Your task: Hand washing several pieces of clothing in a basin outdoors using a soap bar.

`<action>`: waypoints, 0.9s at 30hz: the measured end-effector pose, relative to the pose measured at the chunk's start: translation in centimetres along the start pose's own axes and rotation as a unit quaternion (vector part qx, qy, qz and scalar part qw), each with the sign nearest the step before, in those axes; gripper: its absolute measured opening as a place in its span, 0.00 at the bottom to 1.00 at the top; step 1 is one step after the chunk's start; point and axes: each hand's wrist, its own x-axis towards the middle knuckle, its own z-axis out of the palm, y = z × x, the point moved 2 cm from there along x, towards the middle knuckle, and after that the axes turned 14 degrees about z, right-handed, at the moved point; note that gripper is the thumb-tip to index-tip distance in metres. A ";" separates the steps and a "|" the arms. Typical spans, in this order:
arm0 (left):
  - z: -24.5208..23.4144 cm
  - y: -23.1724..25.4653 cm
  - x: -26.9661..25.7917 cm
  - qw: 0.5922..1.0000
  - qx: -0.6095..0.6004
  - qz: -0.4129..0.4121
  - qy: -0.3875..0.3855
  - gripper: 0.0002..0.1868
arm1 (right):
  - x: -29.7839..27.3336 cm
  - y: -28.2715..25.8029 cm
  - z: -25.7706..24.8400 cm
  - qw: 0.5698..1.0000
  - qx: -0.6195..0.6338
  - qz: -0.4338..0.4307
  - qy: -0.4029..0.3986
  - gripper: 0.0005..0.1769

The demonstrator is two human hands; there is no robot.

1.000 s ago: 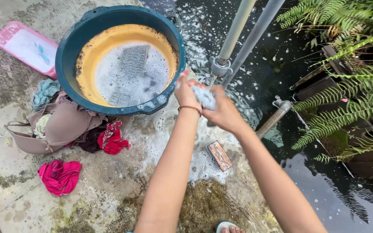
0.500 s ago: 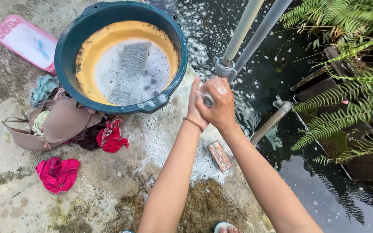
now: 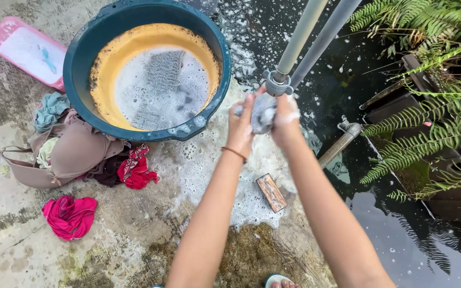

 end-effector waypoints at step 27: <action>1.0 12.3 -1.5 0.802 0.346 -0.196 -0.446 0.43 | -3.7 -3.9 -9.0 0.976 -0.212 0.035 -0.038 0.11</action>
